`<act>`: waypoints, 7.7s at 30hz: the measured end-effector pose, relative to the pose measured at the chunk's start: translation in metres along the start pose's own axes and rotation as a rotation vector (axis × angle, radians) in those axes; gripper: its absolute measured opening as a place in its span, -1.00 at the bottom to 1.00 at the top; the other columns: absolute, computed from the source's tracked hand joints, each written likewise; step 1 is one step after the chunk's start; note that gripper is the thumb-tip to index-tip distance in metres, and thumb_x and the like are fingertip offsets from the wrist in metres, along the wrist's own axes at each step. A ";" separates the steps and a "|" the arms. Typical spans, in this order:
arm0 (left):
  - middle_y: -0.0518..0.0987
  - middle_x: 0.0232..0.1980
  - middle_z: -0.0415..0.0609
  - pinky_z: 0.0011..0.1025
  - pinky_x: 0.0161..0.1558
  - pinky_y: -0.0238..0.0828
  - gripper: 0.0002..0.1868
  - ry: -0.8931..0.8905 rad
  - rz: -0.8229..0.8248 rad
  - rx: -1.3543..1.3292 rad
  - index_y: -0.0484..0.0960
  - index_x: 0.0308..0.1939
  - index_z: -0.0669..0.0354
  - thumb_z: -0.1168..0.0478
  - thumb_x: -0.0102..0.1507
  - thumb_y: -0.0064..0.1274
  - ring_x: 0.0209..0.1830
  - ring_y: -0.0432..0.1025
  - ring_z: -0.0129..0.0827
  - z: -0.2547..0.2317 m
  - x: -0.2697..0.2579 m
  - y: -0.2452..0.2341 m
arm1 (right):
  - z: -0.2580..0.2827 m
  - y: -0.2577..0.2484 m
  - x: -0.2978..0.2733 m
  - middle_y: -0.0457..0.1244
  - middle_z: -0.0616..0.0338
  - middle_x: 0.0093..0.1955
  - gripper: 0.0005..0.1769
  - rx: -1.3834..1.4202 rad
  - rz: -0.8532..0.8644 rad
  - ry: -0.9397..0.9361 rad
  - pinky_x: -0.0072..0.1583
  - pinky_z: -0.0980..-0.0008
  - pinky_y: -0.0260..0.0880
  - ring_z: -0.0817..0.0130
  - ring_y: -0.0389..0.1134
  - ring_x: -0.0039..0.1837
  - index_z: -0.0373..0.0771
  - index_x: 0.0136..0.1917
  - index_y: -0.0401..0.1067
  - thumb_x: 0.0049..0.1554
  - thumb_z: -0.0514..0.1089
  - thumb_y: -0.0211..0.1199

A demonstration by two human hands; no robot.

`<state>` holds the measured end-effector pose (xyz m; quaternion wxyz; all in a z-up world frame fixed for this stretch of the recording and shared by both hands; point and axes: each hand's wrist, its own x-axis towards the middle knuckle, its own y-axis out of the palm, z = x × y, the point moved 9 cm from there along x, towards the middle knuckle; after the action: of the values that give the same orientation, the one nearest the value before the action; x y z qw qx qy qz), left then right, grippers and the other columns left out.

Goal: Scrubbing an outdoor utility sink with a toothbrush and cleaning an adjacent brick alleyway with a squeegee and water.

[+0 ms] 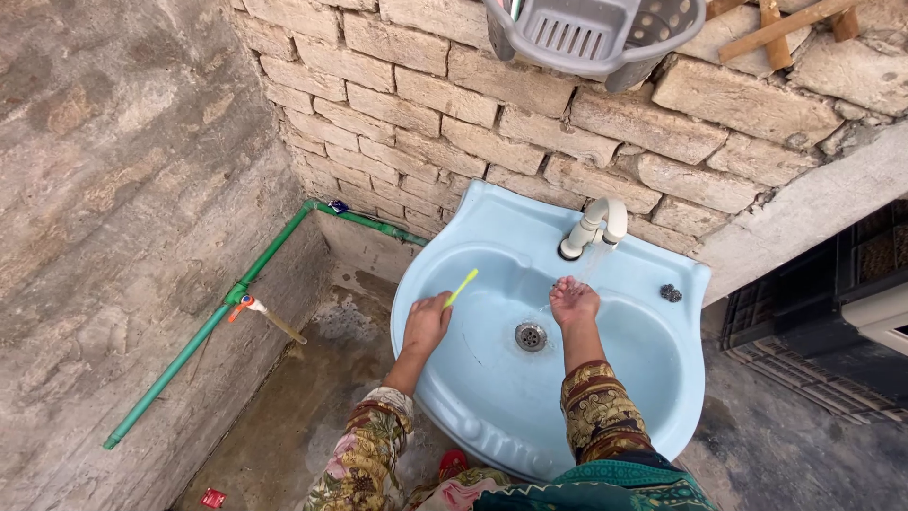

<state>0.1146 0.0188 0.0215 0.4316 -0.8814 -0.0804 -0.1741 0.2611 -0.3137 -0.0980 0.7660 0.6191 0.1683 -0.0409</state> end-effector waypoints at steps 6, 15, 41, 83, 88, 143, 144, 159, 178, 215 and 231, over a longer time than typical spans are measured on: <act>0.63 0.18 0.21 -0.07 0.38 0.16 -0.67 -0.109 -0.164 -0.202 0.47 0.26 0.19 0.18 0.43 0.01 0.12 0.46 0.14 0.046 0.024 0.004 | -0.093 0.062 -0.047 0.25 -0.34 0.37 -0.47 -0.584 -0.103 0.182 0.38 0.16 0.42 -0.05 0.36 0.34 -0.54 0.46 0.18 0.32 -0.18 -0.14; 0.67 0.15 0.05 -0.46 0.23 0.35 -0.65 -0.365 -0.420 -0.872 0.39 0.32 0.30 0.32 0.45 -0.08 0.19 0.48 -0.46 0.057 0.001 -0.068 | -0.338 0.014 -0.049 -0.30 -0.43 0.68 -0.13 -1.964 0.378 -0.352 0.61 -0.05 -0.19 -0.28 -0.30 0.70 -0.52 0.66 -0.30 0.33 -0.01 -0.01; 0.67 0.13 0.03 -0.49 0.25 0.31 -0.64 -0.501 -0.404 -0.922 0.41 0.30 0.31 0.29 0.43 -0.03 0.16 0.49 -0.48 0.031 -0.110 -0.087 | -0.013 0.033 -0.036 0.25 0.12 -0.23 -0.78 -0.544 -0.208 0.135 -0.18 0.40 0.23 0.33 0.23 -0.21 -0.26 -0.16 0.36 0.24 -0.16 -0.04; 0.67 0.11 0.04 -0.41 0.18 0.45 -0.62 -0.602 -0.393 -0.825 0.43 0.30 0.32 0.31 0.41 0.00 0.12 0.54 -0.41 0.008 -0.154 -0.087 | -0.238 0.030 -0.247 0.09 -0.26 0.52 -0.36 -2.137 0.419 0.015 0.44 -0.01 0.12 -0.15 0.13 0.51 -0.41 0.54 0.10 0.45 0.13 -0.21; 0.66 0.12 0.04 -0.43 0.22 0.43 -0.63 -0.608 -0.410 -0.845 0.40 0.30 0.33 0.32 0.42 -0.02 0.13 0.53 -0.42 0.002 -0.172 -0.089 | -0.194 0.066 -0.316 0.16 -0.44 0.44 -0.30 -2.272 0.707 -0.274 0.36 0.05 0.31 -0.23 0.25 0.43 -0.52 0.51 0.13 0.38 0.12 -0.05; 0.69 -0.15 0.16 -0.08 -0.16 0.48 -0.54 -0.491 0.005 -0.276 0.47 0.34 -0.20 0.05 0.34 0.06 -0.24 0.57 0.04 -0.082 -0.095 0.042 | 0.009 0.108 -0.068 0.29 0.15 -0.25 -0.77 -0.757 0.005 0.392 -0.23 0.45 0.26 0.39 0.26 -0.25 -0.29 -0.08 0.40 0.23 -0.12 -0.01; 0.69 -0.16 0.15 -0.06 -0.18 0.48 -0.55 -0.508 0.030 -0.262 0.47 0.33 -0.20 0.04 0.34 0.06 -0.26 0.57 0.06 -0.083 -0.096 0.043 | 0.001 0.119 -0.066 0.22 0.19 -0.36 -0.77 -0.646 0.048 0.400 -0.36 0.48 0.14 0.44 0.16 -0.37 -0.24 -0.22 0.35 0.17 -0.11 -0.03; 0.69 -0.18 0.08 -0.07 -0.20 0.48 -0.56 -0.521 0.037 -0.297 0.47 0.32 -0.20 0.06 0.34 0.04 -0.29 0.57 0.04 -0.081 -0.097 0.046 | 0.132 0.054 -0.136 0.42 -0.02 -0.06 -0.69 -2.773 0.281 0.345 -0.03 0.17 0.42 0.14 0.41 -0.09 -0.35 0.03 0.59 0.19 -0.14 0.12; 0.70 -0.17 0.09 -0.15 -0.18 0.51 -0.53 -0.624 0.052 -0.266 0.42 0.36 -0.27 0.03 0.35 0.02 -0.26 0.60 -0.08 -0.079 -0.096 0.044 | -0.023 0.047 -0.081 0.26 -0.07 0.40 -0.53 -1.129 0.063 0.403 0.42 0.23 0.35 0.13 0.33 0.39 -0.33 0.43 0.26 0.34 -0.08 -0.07; 0.71 -0.14 0.10 -0.14 -0.18 0.53 -0.54 -0.595 0.065 -0.275 0.44 0.34 -0.27 0.02 0.34 0.03 -0.25 0.62 -0.04 -0.077 -0.095 0.051 | 0.018 0.021 -0.011 0.29 0.04 -0.01 -0.70 -0.047 -0.346 -0.063 0.01 0.25 0.34 0.14 0.32 -0.05 -0.25 0.02 0.39 0.25 -0.10 -0.13; 0.71 -0.08 0.06 -0.17 -0.11 0.56 -0.53 -0.646 0.122 -0.252 0.43 0.36 -0.30 0.00 0.34 0.01 -0.21 0.64 -0.09 -0.077 -0.097 0.052 | 0.035 0.047 -0.007 0.42 -0.16 0.14 -0.54 0.311 -0.188 -0.255 0.33 0.00 0.38 0.06 0.44 0.22 -0.48 0.20 0.45 0.21 -0.29 -0.19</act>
<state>0.0218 -0.0729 -0.0098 0.2816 -0.9405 -0.1378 0.1312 0.2749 -0.3379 -0.0454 0.6691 0.7013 0.1184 -0.2156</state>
